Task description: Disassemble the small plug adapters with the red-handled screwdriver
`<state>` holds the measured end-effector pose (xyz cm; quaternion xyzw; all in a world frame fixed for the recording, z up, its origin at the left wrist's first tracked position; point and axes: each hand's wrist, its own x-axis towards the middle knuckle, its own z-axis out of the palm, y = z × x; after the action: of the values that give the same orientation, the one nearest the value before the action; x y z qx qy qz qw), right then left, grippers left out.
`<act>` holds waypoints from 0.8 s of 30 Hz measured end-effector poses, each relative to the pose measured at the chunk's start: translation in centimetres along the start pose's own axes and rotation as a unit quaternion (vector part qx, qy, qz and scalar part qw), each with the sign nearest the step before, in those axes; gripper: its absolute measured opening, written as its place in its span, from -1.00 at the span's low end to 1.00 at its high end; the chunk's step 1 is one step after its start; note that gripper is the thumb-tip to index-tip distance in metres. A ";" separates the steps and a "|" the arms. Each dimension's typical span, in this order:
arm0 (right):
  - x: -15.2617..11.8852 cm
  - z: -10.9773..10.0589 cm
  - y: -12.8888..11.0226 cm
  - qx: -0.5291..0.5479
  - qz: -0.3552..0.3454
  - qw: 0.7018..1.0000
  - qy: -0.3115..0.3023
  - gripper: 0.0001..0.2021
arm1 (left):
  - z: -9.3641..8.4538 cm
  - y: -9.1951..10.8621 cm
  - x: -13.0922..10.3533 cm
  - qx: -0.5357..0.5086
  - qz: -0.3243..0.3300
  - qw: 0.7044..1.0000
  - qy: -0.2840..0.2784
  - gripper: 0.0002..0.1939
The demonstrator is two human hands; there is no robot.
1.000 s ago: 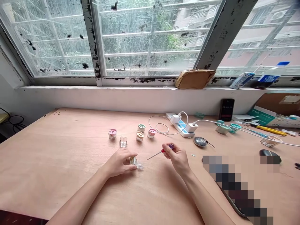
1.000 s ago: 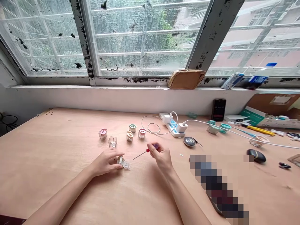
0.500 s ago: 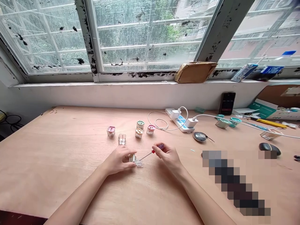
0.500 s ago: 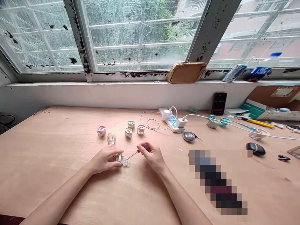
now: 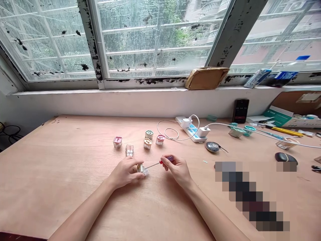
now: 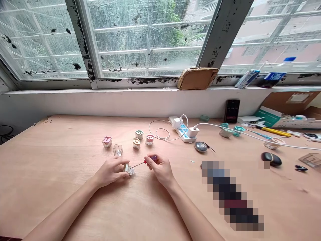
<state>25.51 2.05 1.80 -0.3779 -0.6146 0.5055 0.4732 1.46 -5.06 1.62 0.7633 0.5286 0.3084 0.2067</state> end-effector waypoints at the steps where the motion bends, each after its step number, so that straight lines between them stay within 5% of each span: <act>1: 0.0 0.1 0.0 0.007 0.002 1.000 0.004 -0.50 | 0.0 0.0 0.0 -0.003 -0.008 1.000 0.010 -0.58; 15: 0.0 0.5 0.3 0.012 -0.019 0.999 0.040 -0.49 | -0.1 0.0 -0.3 -0.057 -0.038 0.996 0.059 -0.66; 24: -0.3 0.5 -0.6 0.049 -0.033 0.996 0.069 -0.56 | 1.0 -0.5 0.0 -0.356 -0.123 0.924 0.064 -0.50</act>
<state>25.09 1.47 2.29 -0.3679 -0.5672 0.4918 0.5486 1.81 -4.89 0.58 0.5472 0.4855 0.4967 0.4671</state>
